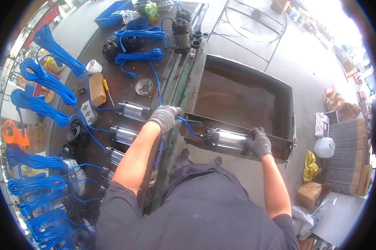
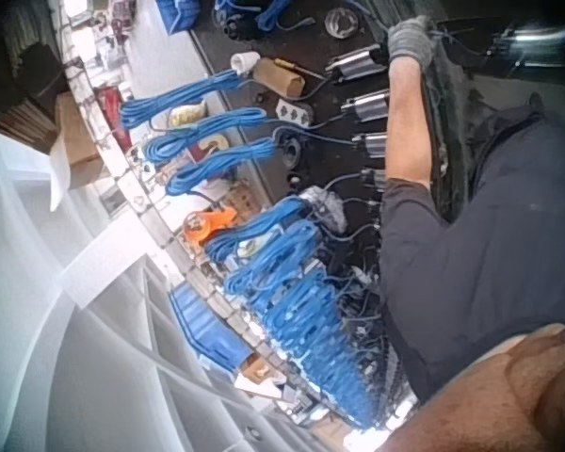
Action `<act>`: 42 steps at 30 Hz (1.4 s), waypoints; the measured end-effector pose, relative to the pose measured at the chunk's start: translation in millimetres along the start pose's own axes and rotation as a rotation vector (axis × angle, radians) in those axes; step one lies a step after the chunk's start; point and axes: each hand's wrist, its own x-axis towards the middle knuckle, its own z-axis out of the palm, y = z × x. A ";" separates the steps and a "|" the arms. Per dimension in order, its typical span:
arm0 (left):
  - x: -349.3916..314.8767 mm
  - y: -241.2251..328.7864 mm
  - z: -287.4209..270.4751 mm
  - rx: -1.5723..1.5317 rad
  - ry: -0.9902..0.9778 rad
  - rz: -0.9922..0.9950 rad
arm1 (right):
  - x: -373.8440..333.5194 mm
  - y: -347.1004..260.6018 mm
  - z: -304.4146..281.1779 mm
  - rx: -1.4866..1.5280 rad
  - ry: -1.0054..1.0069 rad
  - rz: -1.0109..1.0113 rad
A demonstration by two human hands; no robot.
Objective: Testing a cylindrical water pump for leaks by submerging it in a tank of water and inspecting it.
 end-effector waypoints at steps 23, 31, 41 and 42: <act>139.5 -243.6 -38.8 0.426 -0.086 -0.194 | 22.5 34.5 70.2 0.421 0.191 -0.011; 139.6 -308.3 -78.0 0.348 -0.044 -0.574 | 25.4 34.3 68.0 0.458 0.185 -0.066; 304.2 -316.0 -82.1 0.054 0.190 -0.396 | 23.8 34.5 69.8 0.559 0.171 -0.045; 309.4 -311.4 -82.1 0.058 0.199 -0.394 | 23.9 34.2 69.5 0.558 0.180 -0.039</act>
